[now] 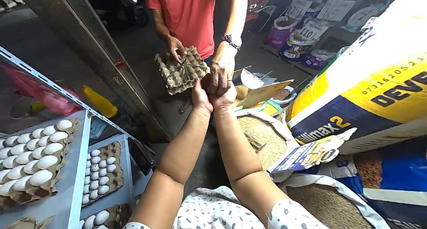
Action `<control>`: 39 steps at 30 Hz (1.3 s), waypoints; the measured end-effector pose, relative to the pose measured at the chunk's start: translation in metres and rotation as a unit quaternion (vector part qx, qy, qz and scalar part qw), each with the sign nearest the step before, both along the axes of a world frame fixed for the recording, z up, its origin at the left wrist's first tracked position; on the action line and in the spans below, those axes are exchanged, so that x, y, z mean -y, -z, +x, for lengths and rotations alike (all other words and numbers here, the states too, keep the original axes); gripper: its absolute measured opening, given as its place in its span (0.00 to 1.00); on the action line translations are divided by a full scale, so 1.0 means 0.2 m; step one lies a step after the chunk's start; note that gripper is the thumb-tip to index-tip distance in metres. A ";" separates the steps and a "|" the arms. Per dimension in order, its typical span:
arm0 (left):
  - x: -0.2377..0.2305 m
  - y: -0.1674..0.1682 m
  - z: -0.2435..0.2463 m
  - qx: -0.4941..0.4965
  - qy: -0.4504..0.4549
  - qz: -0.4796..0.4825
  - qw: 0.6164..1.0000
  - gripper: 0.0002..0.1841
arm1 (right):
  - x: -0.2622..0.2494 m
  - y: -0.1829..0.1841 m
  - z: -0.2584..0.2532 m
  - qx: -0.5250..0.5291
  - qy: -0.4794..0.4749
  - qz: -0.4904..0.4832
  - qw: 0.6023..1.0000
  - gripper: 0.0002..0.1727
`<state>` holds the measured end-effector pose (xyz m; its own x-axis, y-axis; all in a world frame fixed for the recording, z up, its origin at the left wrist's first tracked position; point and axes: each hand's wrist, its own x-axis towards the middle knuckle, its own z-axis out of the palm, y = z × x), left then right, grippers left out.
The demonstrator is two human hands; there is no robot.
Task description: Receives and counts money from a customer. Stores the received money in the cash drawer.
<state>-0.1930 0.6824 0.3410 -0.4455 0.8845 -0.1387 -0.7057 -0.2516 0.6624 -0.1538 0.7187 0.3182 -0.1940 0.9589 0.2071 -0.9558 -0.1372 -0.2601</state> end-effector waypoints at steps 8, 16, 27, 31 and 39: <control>0.03 0.00 0.03 -0.001 -0.045 -0.045 0.998 0.29 | 0.02 0.02 0.01 0.008 -0.015 -0.072 0.997 0.26; 0.03 0.05 0.04 -0.001 -0.038 0.006 0.999 0.30 | 0.01 0.07 0.00 -0.004 0.010 -0.009 1.000 0.26; 0.05 0.23 0.00 0.012 -0.038 0.036 0.999 0.34 | 0.06 0.13 -0.04 0.281 0.048 -0.055 0.957 0.11; 0.11 0.29 0.01 0.057 -0.090 0.058 0.993 0.38 | 0.08 0.16 -0.07 0.374 0.047 -0.020 0.926 0.05; 0.34 0.54 -0.05 0.062 -0.158 0.046 0.984 0.32 | 0.30 0.29 -0.15 0.574 -0.005 0.203 0.793 0.12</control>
